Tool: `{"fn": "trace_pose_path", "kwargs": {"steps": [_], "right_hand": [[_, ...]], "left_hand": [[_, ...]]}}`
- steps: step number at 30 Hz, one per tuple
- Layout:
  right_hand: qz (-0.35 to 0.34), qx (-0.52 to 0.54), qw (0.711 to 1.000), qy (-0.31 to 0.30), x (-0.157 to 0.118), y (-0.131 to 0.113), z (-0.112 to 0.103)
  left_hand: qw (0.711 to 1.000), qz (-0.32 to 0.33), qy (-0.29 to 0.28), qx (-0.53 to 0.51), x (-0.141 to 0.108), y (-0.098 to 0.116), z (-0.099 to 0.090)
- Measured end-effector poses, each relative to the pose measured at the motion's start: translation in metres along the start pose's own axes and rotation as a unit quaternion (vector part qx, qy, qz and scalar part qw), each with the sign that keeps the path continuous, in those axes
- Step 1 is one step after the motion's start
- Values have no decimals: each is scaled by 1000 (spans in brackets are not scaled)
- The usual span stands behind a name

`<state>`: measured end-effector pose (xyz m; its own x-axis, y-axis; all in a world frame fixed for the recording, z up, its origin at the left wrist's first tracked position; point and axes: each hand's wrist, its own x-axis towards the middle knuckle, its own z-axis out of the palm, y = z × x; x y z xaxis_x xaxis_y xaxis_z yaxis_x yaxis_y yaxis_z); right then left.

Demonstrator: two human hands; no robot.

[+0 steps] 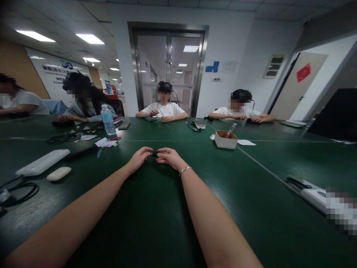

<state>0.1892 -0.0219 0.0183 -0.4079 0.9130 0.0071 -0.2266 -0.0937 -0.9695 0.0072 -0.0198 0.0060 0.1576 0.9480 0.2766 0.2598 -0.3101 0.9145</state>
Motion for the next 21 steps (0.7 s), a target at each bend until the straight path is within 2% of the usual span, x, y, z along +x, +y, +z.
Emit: {"fn": "trace_pose_path", "kwargs": {"steps": [21], "right_hand": [[0,2,1000,2,-1,0,1]], "left_hand": [[1000,-12,-2,-2,0,-1,0]]}}
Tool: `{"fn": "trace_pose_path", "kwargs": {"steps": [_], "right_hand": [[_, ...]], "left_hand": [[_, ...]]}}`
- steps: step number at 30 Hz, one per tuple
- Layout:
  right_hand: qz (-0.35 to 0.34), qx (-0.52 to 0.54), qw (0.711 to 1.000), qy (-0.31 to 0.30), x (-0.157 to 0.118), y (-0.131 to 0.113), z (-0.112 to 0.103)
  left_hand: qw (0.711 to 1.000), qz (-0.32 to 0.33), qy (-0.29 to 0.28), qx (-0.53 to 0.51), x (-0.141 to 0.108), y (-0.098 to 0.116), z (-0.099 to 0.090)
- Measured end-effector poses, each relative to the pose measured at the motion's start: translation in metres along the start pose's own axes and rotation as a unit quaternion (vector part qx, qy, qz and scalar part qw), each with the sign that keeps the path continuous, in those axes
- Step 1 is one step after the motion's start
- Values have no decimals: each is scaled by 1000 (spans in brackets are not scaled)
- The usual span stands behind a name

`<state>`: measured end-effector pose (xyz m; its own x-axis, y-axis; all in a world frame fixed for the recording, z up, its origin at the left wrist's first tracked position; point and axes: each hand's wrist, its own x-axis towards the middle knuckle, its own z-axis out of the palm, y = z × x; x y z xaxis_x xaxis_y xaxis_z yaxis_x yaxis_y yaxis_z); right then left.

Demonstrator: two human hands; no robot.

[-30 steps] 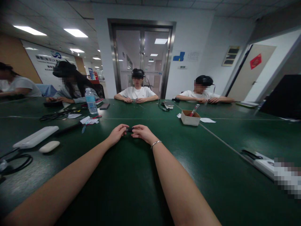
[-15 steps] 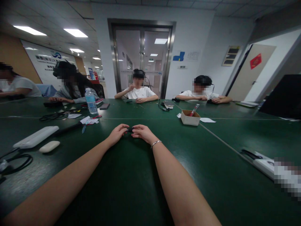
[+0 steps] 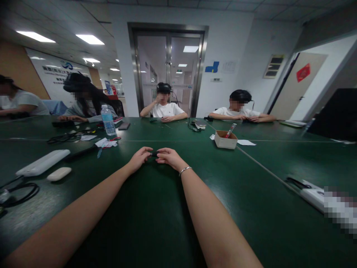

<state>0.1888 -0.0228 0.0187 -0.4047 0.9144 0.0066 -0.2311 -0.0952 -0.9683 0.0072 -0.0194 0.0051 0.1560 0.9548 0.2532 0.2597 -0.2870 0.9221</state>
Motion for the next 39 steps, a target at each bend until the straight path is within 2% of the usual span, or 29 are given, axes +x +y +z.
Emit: {"fn": "trace_pose_path", "kwargs": {"steps": [17,23,30,34,36,39], "right_hand": [[-2,-1,1000,-10,1,1,-1],[3,-8,1000,0,-1,-1,-1],[49,-150,987,41,4,-5,4],[55,-177,981,62,7,-4,7],[57,-166,983,56,6,-4,5],[50,-99,994,8,1,-5,0]], "left_hand": [[1000,-1,-17,1,-2,3,1],[998,39,1,39,-4,5,-1],[993,104,-1,64,-7,8,1],[991,120,-4,65,-6,6,3],[990,122,3,69,-6,5,3],[991,111,16,74,-6,6,2]]}}
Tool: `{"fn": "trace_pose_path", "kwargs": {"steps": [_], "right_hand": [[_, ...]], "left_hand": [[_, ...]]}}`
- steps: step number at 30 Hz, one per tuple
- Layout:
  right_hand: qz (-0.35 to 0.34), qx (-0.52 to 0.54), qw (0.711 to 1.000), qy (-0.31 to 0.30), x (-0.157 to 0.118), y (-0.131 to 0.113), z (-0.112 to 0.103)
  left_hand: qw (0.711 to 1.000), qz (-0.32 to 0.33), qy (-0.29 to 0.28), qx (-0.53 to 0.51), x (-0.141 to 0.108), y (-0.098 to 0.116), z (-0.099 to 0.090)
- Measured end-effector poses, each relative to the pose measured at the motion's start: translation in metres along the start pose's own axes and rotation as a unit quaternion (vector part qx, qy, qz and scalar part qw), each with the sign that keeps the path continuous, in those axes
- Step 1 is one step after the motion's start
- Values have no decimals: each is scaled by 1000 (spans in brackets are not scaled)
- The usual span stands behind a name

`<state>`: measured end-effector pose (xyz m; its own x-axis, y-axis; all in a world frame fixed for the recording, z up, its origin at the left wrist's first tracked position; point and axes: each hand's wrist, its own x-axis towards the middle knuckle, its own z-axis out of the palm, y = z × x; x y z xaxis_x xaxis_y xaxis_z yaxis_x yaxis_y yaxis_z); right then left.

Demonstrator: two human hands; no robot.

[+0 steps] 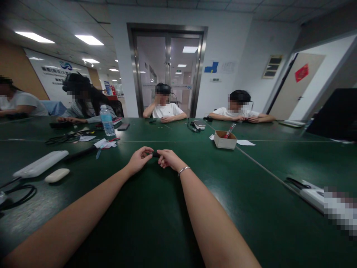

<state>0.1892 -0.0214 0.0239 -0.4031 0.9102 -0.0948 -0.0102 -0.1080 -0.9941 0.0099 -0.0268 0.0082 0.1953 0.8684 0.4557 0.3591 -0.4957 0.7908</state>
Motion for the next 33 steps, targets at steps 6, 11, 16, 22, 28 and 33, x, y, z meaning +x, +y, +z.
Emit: {"fn": "trace_pose_path", "kwargs": {"steps": [6,11,16,22,28,33], "right_hand": [[14,44,998,-49,-2,1,-6],[-31,23,997,-59,-4,-1,-5],[-3,8,999,-53,-4,-1,-4],[-57,31,997,-45,-6,-2,-4],[-1,16,999,-35,-3,-1,-4],[-57,36,996,-59,-7,-3,-7]], "left_hand": [[1000,-1,1,-2,-1,4,0],[1000,-6,-1,6,-2,5,1],[1000,-2,-5,6,-2,4,1],[1000,-5,9,14,-1,3,2],[1000,-3,8,16,-2,4,2],[1000,-1,9,17,-2,2,2]]}}
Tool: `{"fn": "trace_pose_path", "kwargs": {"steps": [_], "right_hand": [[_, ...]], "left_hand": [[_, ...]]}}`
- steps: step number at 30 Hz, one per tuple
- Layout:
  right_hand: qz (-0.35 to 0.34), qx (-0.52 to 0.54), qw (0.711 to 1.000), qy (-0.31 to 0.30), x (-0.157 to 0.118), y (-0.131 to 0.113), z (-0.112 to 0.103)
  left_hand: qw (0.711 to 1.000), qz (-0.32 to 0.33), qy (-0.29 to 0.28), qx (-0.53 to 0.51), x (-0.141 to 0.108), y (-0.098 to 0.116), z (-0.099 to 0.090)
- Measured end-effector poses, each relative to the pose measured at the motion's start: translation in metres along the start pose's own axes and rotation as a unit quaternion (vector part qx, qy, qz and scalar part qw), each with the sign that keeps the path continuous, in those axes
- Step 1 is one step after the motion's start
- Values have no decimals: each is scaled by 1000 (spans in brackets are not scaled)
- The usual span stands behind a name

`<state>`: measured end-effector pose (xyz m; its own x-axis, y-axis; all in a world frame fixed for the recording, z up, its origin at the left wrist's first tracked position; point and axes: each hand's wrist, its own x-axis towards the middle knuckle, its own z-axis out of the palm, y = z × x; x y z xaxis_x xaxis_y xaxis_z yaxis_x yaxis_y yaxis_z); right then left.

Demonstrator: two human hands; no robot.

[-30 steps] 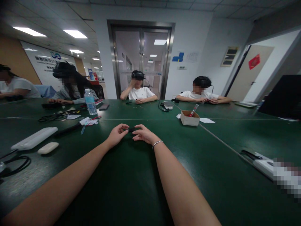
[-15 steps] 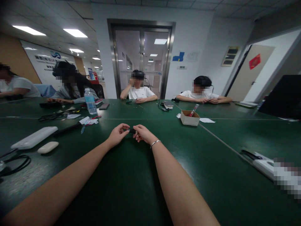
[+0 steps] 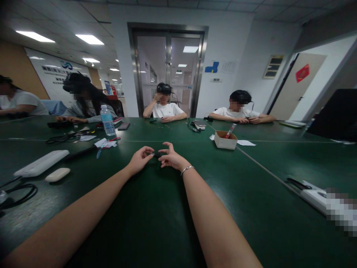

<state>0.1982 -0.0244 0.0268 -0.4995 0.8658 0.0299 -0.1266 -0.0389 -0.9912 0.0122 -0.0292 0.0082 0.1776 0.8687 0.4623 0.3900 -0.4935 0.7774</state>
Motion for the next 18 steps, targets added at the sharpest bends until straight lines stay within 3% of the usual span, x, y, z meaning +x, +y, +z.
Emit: {"fn": "trace_pose_path", "kwargs": {"steps": [6,11,18], "right_hand": [[62,-34,997,21,6,2,3],[20,4,1000,24,2,1,3],[50,-1,998,31,5,4,1]], "left_hand": [[1000,0,0,0,0,-1,0],[1000,5,-1,4,0,-1,0],[1000,-4,-7,4,1,-2,1]]}}
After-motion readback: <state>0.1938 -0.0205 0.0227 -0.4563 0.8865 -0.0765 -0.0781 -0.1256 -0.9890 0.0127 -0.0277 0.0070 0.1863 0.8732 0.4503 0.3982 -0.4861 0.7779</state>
